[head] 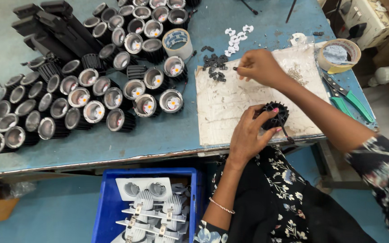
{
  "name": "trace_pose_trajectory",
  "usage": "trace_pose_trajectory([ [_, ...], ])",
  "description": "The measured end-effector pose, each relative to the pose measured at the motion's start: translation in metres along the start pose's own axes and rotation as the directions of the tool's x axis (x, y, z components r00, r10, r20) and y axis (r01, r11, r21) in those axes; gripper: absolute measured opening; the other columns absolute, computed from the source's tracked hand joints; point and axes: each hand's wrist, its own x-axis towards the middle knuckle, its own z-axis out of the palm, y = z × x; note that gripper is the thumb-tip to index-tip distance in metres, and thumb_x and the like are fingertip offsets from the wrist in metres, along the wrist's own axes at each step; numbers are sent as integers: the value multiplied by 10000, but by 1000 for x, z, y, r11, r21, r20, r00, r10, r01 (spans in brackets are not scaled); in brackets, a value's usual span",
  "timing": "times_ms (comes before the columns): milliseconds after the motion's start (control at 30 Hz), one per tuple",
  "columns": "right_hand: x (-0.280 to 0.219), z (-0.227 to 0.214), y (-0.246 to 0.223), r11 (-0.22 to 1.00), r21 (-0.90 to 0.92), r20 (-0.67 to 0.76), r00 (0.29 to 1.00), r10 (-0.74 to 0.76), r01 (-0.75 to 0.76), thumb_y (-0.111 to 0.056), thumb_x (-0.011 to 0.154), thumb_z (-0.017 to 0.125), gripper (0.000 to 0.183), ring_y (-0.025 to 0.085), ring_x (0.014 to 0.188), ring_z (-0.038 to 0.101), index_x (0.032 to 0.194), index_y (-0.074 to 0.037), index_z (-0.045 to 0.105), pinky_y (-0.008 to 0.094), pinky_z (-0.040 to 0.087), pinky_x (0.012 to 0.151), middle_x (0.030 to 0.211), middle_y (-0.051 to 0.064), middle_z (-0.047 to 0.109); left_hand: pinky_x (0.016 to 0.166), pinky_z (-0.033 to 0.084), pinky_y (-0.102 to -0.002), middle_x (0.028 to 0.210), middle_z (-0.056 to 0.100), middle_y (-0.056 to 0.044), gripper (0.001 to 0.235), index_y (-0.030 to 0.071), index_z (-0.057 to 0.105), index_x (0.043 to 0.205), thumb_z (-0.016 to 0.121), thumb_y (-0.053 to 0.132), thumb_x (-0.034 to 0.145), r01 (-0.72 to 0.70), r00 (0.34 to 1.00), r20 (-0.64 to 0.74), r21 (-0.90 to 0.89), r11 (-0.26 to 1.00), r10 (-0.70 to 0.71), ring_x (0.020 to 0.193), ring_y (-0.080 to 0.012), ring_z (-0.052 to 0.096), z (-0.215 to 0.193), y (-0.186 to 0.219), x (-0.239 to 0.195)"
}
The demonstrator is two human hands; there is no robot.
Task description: The person uses a power screwdriver and their hands to assemble LED light components on a workbench, attaching internal parts and housing.
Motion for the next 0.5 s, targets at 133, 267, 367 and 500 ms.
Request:
trace_pose_trajectory([
  [133,-79,-44,-22,977,204,-1,997,71,-69,-118,936,715,212,162,875,748,1056,55,687,283,621,788,950,106,750,1040,528,-438,1404,592,-148,403,171,690,1247,779,287,872,-16,1000,-1,-18,1000,16,1269,-357,609,0,0,-2],
  [267,-144,-60,-41,991,34,-101,986,129,-126,-113,919,750,205,137,895,736,1067,27,736,278,595,807,972,92,771,1009,544,-436,1438,579,-150,369,162,697,1230,771,271,885,-25,1000,-6,-21,999,25,1260,-368,627,0,2,-3],
  [367,-173,-49,-50,998,-39,-227,973,41,-51,-89,923,760,179,137,904,736,1057,28,738,284,590,810,1036,88,766,996,558,-428,1441,578,-142,357,161,694,1216,774,266,885,-22,1000,-17,-28,999,22,1255,-358,642,1,2,-3],
  [500,-187,-30,-52,992,-110,-323,942,-92,59,-44,924,758,173,150,932,726,1077,32,730,284,592,801,1078,114,740,987,567,-413,1448,570,-130,377,177,674,1248,769,266,894,-28,999,-21,-15,1000,27,1249,-340,651,2,3,-6],
])
